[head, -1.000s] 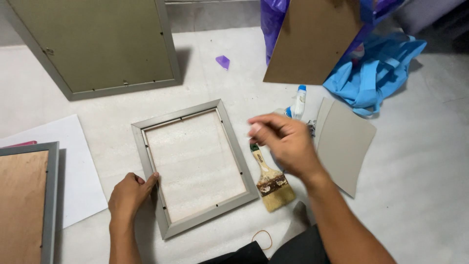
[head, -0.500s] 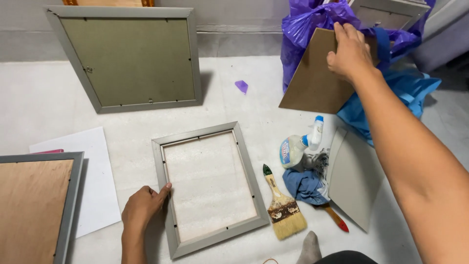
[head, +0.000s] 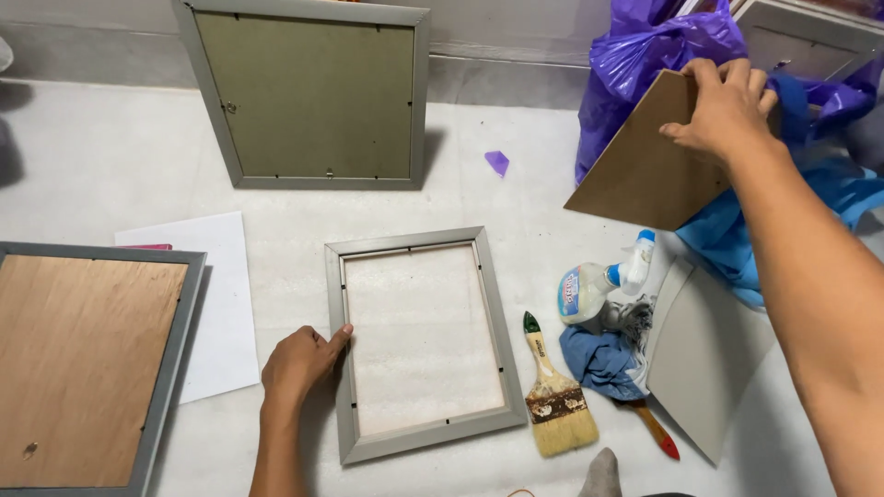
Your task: Cleaning picture frame backboards with a brush and fitting them into frames
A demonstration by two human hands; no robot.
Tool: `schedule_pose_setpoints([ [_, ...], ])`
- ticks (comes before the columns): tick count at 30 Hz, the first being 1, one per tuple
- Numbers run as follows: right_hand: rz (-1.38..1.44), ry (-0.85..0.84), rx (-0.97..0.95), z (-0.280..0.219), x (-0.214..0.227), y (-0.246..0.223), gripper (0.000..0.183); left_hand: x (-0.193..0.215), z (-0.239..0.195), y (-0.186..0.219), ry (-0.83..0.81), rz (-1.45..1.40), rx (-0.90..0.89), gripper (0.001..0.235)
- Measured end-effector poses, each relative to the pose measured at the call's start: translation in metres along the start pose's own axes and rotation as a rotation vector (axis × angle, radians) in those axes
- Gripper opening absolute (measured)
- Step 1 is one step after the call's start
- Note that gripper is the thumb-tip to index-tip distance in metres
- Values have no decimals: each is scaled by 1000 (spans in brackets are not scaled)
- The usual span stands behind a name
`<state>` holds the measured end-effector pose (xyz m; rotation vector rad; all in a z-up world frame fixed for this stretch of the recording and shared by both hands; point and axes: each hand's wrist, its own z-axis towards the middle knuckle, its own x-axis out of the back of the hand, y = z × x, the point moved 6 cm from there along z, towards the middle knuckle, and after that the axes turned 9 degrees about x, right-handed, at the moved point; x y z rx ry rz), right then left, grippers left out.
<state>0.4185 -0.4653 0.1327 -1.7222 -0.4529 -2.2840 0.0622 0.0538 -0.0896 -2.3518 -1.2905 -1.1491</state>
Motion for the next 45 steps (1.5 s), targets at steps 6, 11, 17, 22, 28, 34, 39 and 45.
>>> schedule_pose_setpoints([
  [6, 0, -217, -139, -21, 5, 14, 42, 4, 1, -4, 19, -8, -10, 75],
  [11, 96, -294, -158, -36, 16, 21, 36, 3, 3, -10, 22, -37, 12, 73],
  [17, -189, -291, -136, -17, 17, 62, 41, 13, -2, -11, 41, -82, 7, 70],
  [22, -68, -200, -72, -29, 104, -3, 41, 26, -16, -4, 41, -302, -70, 64],
  [28, 485, 65, 349, -118, 203, -181, 24, 11, -27, 20, -489, -1298, -303, 69],
  [34, 558, 285, 653, -203, 179, -306, 18, -18, -30, 32, -1359, -1785, -619, 91],
  [39, 781, 212, 336, -219, 106, -307, 33, -23, 22, -21, -840, -1935, -382, 20],
  [45, 1537, 36, -530, -223, 1, -245, 38, -34, 46, -26, -712, -1873, -254, 33],
])
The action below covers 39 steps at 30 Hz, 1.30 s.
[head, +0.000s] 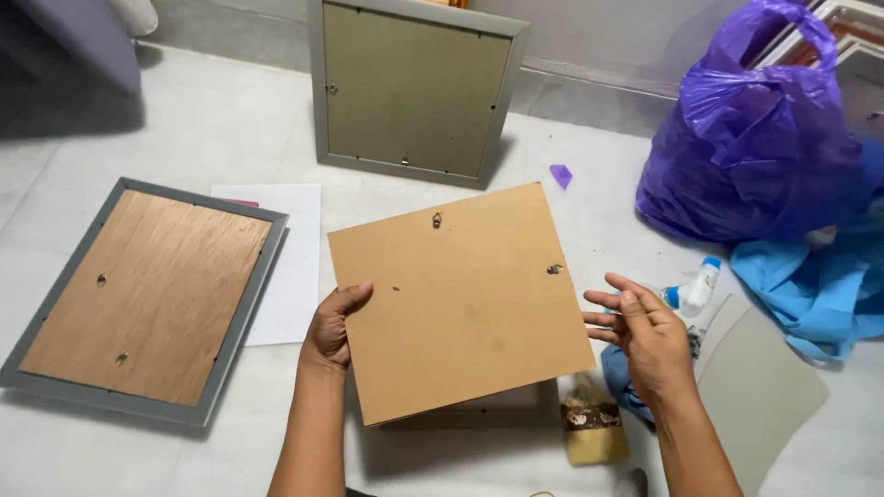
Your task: Cleaning picture frame backboards with a brush and fitting them into frames
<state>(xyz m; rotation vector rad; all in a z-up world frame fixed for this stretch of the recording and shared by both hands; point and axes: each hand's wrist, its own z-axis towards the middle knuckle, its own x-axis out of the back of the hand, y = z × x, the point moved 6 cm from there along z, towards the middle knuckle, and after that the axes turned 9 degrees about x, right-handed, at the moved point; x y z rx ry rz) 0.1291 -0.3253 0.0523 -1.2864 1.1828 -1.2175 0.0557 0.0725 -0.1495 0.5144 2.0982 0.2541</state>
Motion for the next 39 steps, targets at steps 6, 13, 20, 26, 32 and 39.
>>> schedule_pose_setpoints([
  [6, -431, -68, 16, -6, -24, 11, 47, -26, -15, -13, 42, 106, 15, 32],
  [13, -435, 19, -17, -10, -23, 39, 61, -53, -23, -14, 27, 86, -17, 46],
  [20, -371, 27, -65, -19, -40, 18, 47, -51, -19, -7, -48, -1, -39, 81],
  [26, -213, 99, -108, -21, -41, 22, 40, -41, -7, -13, -115, -46, -60, 70],
  [32, -83, 49, -116, -17, -36, 29, 27, -24, 3, -15, -164, -77, -77, 54],
  [39, -138, 16, -16, 4, -5, 46, 21, -25, 0, 0, -133, -52, -144, 55],
])
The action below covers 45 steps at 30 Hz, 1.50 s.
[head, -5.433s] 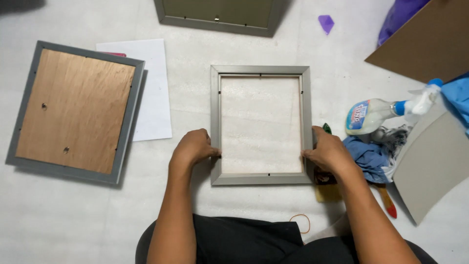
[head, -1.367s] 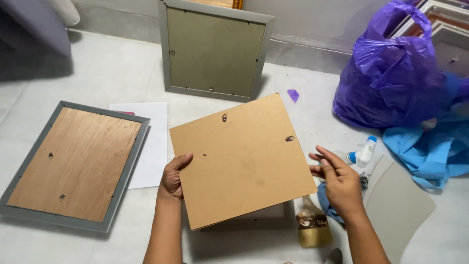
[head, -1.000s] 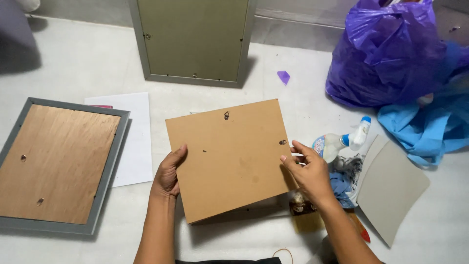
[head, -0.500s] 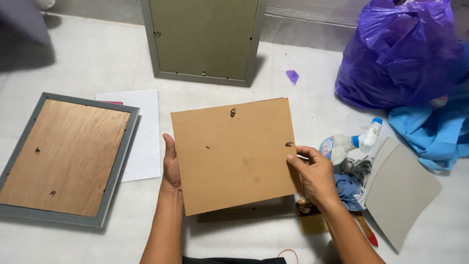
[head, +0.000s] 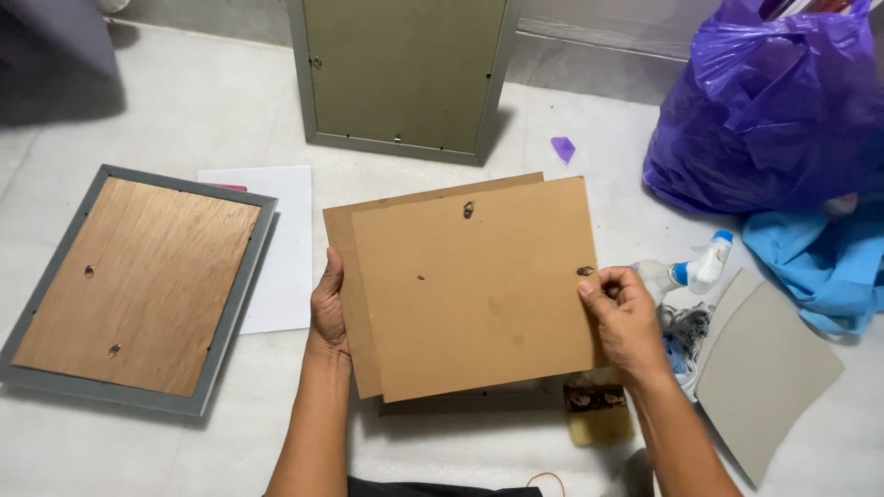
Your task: Cleaning picture frame backboards with a brush and fitting them into frames
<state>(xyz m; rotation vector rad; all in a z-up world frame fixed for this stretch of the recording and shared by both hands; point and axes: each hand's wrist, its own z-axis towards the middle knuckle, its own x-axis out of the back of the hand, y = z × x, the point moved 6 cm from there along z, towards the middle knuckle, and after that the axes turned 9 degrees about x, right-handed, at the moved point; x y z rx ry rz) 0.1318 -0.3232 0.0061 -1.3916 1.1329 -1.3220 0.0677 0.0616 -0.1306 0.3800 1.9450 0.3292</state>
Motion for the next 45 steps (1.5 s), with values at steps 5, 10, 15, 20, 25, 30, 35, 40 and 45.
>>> schedule_pose_setpoints([
  [5, 319, 92, -13, 23, 57, 2, 17, -45, -30, 22, -58, 22, -87, 53],
  [10, 555, 206, 122, 44, 121, 10, 15, -61, -46, 33, 39, 109, -125, 59],
  [15, 664, 446, 141, 42, 152, 12, 11, -65, -49, 34, 82, 114, -120, 57],
  [20, 644, 467, 130, 35, 143, -2, 10, -63, -47, 35, 72, 101, -142, 58],
  [25, 584, 494, 109, 23, 115, -24, 14, -66, -49, 36, 85, 125, -156, 60],
  [30, 603, 399, 96, 30, 116, -11, 13, -70, -48, 35, 103, 147, -130, 66],
  [35, 567, 371, 98, 35, 115, 2, 13, -69, -48, 36, 109, 159, -146, 64],
  [40, 579, 324, 16, 38, 105, 21, 8, -68, -48, 33, 111, 190, -117, 71],
  [45, 504, 83, -153, 27, 48, 25, 10, -87, -51, 22, 102, 259, -73, 58],
])
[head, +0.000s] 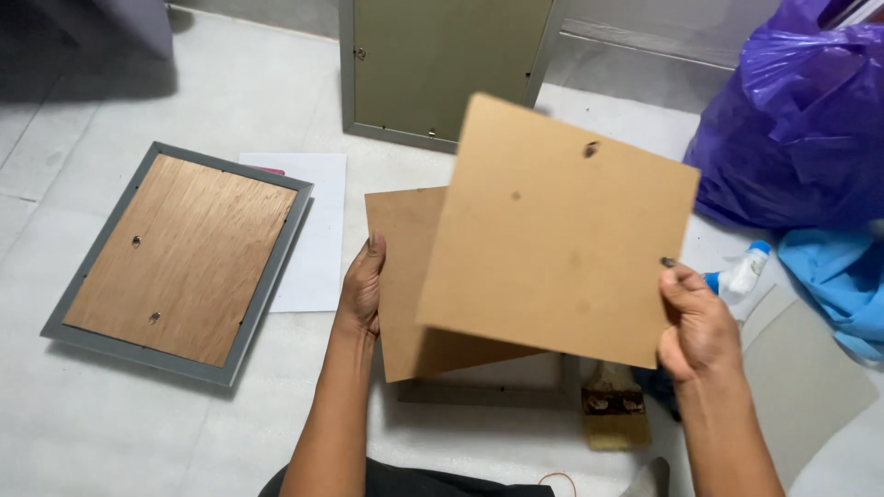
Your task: Cleaning picture frame backboards with a brush and fitting them into frames
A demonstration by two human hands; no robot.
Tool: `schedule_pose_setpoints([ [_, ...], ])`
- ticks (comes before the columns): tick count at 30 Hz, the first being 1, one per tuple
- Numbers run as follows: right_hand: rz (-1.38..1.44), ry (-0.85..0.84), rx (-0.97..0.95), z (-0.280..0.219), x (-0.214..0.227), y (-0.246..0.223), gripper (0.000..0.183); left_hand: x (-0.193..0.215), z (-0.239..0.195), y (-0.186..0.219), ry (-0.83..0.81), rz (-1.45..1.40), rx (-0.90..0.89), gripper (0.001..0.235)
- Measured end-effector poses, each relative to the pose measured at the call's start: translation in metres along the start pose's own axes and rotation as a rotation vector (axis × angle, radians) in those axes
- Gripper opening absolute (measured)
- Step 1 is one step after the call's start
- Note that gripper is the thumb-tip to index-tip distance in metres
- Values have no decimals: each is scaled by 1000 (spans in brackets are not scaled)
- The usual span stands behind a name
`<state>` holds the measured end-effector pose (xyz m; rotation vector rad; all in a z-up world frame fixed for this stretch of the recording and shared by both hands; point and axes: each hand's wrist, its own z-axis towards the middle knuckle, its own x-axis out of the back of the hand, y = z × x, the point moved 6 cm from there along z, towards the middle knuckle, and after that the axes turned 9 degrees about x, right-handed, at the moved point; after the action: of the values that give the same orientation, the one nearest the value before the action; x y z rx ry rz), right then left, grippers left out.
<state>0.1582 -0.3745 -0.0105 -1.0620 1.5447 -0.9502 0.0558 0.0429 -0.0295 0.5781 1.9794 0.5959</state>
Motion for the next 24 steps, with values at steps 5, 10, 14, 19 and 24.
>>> schedule_pose_setpoints([
  [5, -47, -48, -10, -5, -19, 35, 15, 12, 17, -14, 3, -31, -137, 41],
  [10, -62, -38, -18, -17, -39, 32, 20, 9, 13, -6, -26, 69, -226, 30],
  [14, -78, -35, 7, -20, -45, 32, 23, 36, 31, -14, 44, 183, -213, 14],
  [19, -313, -29, 158, -33, -61, 16, 22, 40, 31, -25, 26, 15, -95, 48],
  [24, -426, -63, 139, -46, -84, -1, 25, -12, -6, 2, 53, 244, -126, 35],
])
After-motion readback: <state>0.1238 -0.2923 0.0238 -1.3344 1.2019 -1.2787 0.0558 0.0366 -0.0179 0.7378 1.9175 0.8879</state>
